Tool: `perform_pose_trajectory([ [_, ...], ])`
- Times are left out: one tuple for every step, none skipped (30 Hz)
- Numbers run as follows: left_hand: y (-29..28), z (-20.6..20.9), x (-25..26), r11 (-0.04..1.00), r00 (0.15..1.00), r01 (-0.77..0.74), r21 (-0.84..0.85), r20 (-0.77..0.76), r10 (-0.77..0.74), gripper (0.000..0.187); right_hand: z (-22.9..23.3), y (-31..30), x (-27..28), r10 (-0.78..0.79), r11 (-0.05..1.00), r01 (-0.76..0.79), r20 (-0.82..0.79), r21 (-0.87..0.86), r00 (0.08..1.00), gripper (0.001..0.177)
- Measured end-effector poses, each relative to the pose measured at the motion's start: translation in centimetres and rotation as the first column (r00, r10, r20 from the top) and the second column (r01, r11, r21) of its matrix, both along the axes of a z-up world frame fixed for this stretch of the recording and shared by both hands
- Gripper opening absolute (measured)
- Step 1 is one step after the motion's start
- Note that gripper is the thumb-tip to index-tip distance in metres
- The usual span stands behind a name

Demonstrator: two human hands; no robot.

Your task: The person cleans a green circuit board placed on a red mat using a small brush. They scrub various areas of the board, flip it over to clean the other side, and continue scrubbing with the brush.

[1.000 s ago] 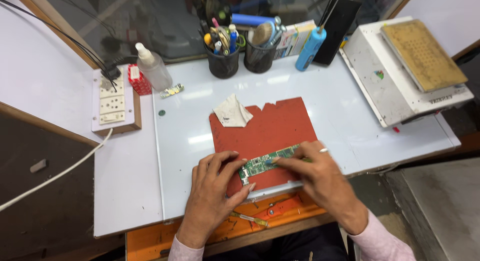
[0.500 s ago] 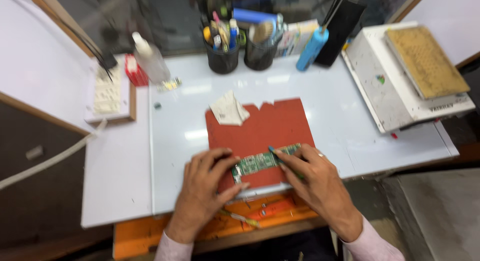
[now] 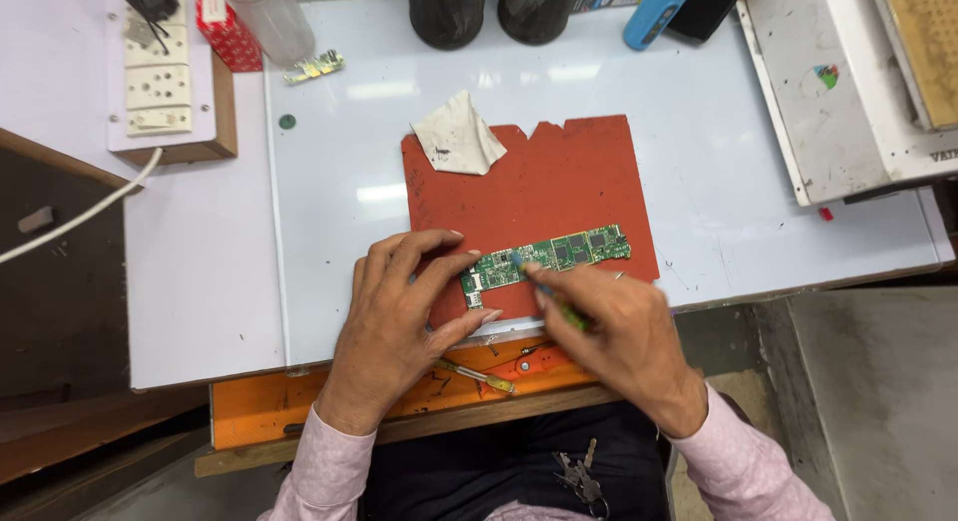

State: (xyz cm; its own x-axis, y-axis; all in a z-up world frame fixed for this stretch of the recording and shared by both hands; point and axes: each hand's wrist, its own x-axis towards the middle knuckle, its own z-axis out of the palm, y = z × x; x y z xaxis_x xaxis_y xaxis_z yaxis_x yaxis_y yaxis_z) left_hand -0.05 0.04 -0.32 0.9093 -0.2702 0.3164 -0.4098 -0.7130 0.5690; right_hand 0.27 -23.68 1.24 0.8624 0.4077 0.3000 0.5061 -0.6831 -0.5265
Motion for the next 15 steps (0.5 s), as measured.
perform_pose_trajectory([
  [-0.06,-0.15,-0.09,1.000,1.000,0.004,-0.006,-0.003,-0.005,0.057,-0.12,0.01,-0.13,-0.031,0.999,0.031,0.042,-0.009,0.999,0.027],
  [-0.02,-0.29,-0.14,1.000,1.000,0.009,-0.012,-0.006,-0.009,0.058,-0.19,-0.01,-0.29,-0.061,0.998,0.063,0.084,-0.018,0.995,0.026],
  [0.00,-0.39,-0.09,1.000,1.000,0.007,-0.018,-0.002,-0.007,0.058,-0.20,-0.04,-0.14,-0.084,0.996,0.088,0.134,-0.024,0.987,0.025],
  [-0.04,-0.41,-0.22,1.000,1.000,0.003,-0.018,-0.009,-0.003,0.058,-0.13,-0.09,-0.07,-0.094,0.995,0.095,0.040,-0.020,0.995,0.027],
  [-0.02,-0.37,-0.11,1.000,1.000,0.002,-0.016,-0.010,-0.002,0.057,-0.06,-0.12,0.20,-0.106,0.994,0.105,-0.048,-0.014,0.993,0.029],
  [-0.01,-0.34,0.04,1.000,1.000,0.000,-0.014,-0.011,0.000,0.057,0.00,-0.16,0.46,-0.116,0.993,0.116,-0.136,-0.010,0.984,0.031],
  [-0.03,-0.36,-0.01,1.000,1.000,0.003,-0.017,-0.010,-0.003,0.056,0.02,-0.27,0.37,-0.146,0.989,0.143,-0.098,-0.037,0.984,0.028],
  [-0.02,-0.41,-0.07,1.000,1.000,0.005,-0.019,-0.008,-0.005,0.056,0.03,-0.38,0.21,-0.175,0.983,0.171,-0.059,-0.063,0.983,0.026],
  [-0.05,-0.46,-0.07,1.000,1.000,0.005,-0.022,-0.005,-0.005,0.056,0.04,-0.51,0.25,-0.200,0.976,0.197,-0.018,-0.089,0.980,0.023],
  [-0.13,-0.53,-0.05,1.000,1.000,0.004,-0.022,-0.006,-0.005,0.056,0.08,-0.65,0.20,-0.145,0.989,0.142,-0.112,-0.031,0.983,0.025],
  [-0.07,-0.56,-0.01,1.000,1.000,0.003,-0.017,-0.008,-0.003,0.056,0.06,-0.65,0.16,-0.082,0.995,0.092,-0.202,0.036,0.976,0.028],
  [-0.04,-0.59,0.03,1.000,1.000,0.002,-0.012,-0.009,-0.002,0.056,0.03,-0.63,0.17,-0.014,0.993,0.046,-0.287,0.107,0.958,0.030],
  [0.02,-0.61,0.04,1.000,1.000,0.003,-0.011,-0.009,-0.003,0.056,-0.04,-0.53,0.12,-0.044,0.997,0.055,-0.187,0.059,0.981,0.029],
  [0.06,-0.63,0.05,1.000,1.000,0.004,-0.009,-0.008,-0.004,0.056,-0.10,-0.42,0.07,-0.068,0.998,0.070,-0.083,0.012,0.994,0.028],
  [0.06,-0.68,0.00,1.000,1.000,0.003,-0.010,-0.008,-0.003,0.056,-0.14,-0.31,-0.01,-0.086,0.996,0.086,0.022,-0.035,0.996,0.027],
])
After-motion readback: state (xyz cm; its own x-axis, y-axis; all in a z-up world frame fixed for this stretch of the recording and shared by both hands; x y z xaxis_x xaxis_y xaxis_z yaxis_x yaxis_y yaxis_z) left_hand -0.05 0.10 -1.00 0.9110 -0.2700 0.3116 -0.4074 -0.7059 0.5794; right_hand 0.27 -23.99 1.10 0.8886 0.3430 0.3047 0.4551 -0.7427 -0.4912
